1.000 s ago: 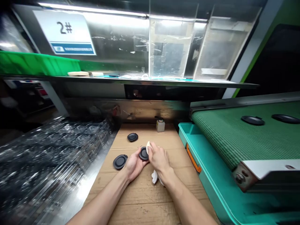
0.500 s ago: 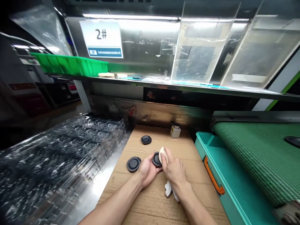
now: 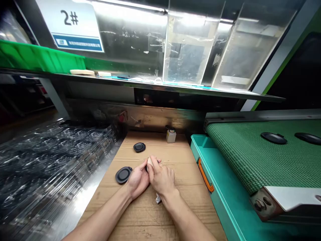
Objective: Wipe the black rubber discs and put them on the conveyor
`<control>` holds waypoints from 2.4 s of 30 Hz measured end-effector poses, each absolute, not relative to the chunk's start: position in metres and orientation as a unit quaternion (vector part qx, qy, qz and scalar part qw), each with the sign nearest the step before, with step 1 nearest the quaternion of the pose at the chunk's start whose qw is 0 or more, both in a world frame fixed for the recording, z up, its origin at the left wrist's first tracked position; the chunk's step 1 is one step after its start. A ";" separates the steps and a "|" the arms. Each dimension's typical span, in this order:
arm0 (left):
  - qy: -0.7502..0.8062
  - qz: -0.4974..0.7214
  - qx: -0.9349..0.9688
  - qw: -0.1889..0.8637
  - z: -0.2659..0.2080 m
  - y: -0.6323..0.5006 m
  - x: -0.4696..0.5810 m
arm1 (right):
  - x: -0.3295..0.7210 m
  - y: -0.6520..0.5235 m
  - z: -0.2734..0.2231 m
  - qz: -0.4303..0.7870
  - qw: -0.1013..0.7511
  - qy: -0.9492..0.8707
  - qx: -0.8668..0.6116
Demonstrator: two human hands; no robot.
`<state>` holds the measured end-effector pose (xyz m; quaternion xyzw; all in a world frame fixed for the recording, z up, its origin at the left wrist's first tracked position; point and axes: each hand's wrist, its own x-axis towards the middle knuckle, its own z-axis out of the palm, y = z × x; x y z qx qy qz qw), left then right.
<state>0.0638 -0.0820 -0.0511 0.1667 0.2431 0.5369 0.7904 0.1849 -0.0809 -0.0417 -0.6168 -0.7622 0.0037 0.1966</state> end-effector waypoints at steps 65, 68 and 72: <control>0.259 0.602 0.192 0.731 -0.049 -0.085 0.063 | 0.196 -0.083 -0.048 0.470 0.409 -0.653 -0.431; 0.260 0.607 0.181 0.728 -0.048 -0.086 0.061 | 0.200 -0.082 -0.047 0.335 0.422 -0.668 -0.514; 0.293 0.618 0.162 0.711 -0.049 -0.085 0.062 | 0.206 -0.079 -0.045 0.254 0.437 -0.657 -0.560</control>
